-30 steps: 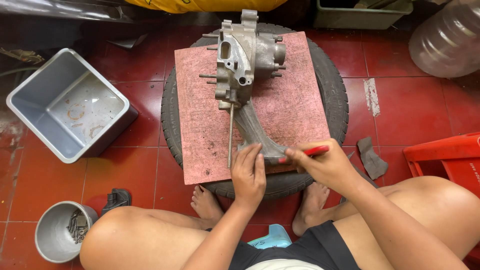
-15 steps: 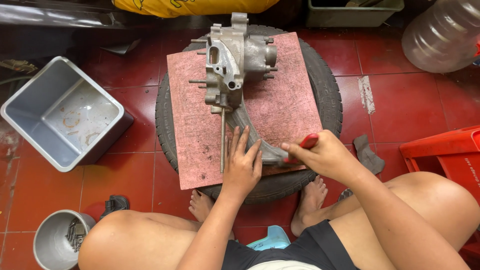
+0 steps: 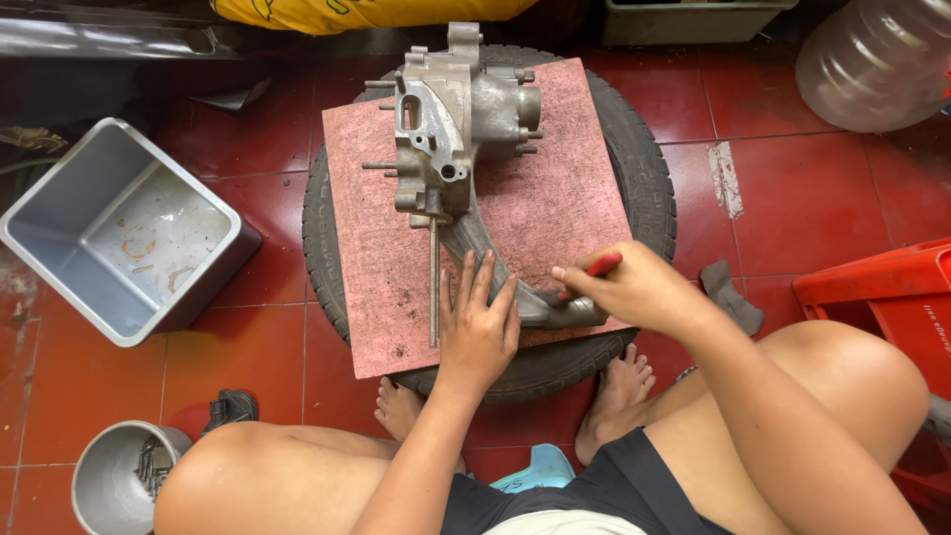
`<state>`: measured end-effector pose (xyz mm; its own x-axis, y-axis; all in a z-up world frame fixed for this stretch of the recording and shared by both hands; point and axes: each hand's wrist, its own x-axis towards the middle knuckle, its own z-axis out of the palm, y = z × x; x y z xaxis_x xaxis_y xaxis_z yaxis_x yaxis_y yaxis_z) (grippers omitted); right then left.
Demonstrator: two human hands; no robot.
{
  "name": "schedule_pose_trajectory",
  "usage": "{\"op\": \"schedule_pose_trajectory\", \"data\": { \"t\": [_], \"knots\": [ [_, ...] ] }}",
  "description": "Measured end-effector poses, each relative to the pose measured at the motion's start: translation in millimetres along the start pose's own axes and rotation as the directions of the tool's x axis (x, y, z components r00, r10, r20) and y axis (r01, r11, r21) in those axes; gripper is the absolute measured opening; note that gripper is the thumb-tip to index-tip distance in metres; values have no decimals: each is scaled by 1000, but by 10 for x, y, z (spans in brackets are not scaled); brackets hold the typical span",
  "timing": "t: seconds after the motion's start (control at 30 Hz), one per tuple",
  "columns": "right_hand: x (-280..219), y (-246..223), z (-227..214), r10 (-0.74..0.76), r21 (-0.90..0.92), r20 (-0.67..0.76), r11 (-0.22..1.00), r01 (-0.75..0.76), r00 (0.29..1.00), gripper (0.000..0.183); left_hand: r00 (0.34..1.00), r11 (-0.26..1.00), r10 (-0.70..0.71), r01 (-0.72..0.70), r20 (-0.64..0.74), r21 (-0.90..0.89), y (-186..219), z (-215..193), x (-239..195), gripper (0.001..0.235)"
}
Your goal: Cleaning and assembling motorcycle engine casing components using a brush and hammer on a workshop floor.
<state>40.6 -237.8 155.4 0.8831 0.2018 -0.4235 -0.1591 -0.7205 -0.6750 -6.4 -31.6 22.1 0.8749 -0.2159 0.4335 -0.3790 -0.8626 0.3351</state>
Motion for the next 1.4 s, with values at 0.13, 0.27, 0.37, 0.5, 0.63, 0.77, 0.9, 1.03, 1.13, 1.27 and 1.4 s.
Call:
{"op": "schedule_pose_trajectory", "data": {
  "t": [0.13,0.27,0.37,0.5,0.63,0.77,0.9,1.03,1.13,1.27,1.4],
  "knots": [
    [155,101,-7,2,297,-33,955,8,999,39,1000,1000,13,-13,14,-6,-9,-14,27,29],
    [89,235,80,-43,113,56,993,37,998,30,996,999,33,-31,83,-27,-13,21,31,35],
    [57,320,34,-52,150,54,988,44,997,35,994,999,43,-42,104,-16,-18,60,47,36],
    [84,417,69,-151,344,-160,918,198,976,41,987,999,48,-46,152,-18,-33,17,101,35],
    [170,391,219,-86,409,-229,896,176,970,30,983,999,52,-50,176,-18,-45,20,96,41],
    [243,267,82,122,319,-142,945,-71,982,46,984,998,62,-58,168,-31,-55,34,62,55],
    [309,236,-12,236,240,-252,955,-175,938,45,975,998,65,-61,211,-25,-55,20,58,55],
    [292,164,46,203,324,-235,938,-120,950,43,970,998,70,-66,234,-25,-23,-21,89,59],
    [327,277,53,219,200,-82,959,-199,972,45,963,998,67,-70,261,0,-9,-26,91,61],
    [174,206,91,107,285,-212,957,-43,971,40,959,996,92,-92,269,-12,-40,46,67,59],
    [91,260,60,76,297,-258,955,4,963,37,964,994,111,-114,240,-2,-35,57,59,56]
  ]
}}
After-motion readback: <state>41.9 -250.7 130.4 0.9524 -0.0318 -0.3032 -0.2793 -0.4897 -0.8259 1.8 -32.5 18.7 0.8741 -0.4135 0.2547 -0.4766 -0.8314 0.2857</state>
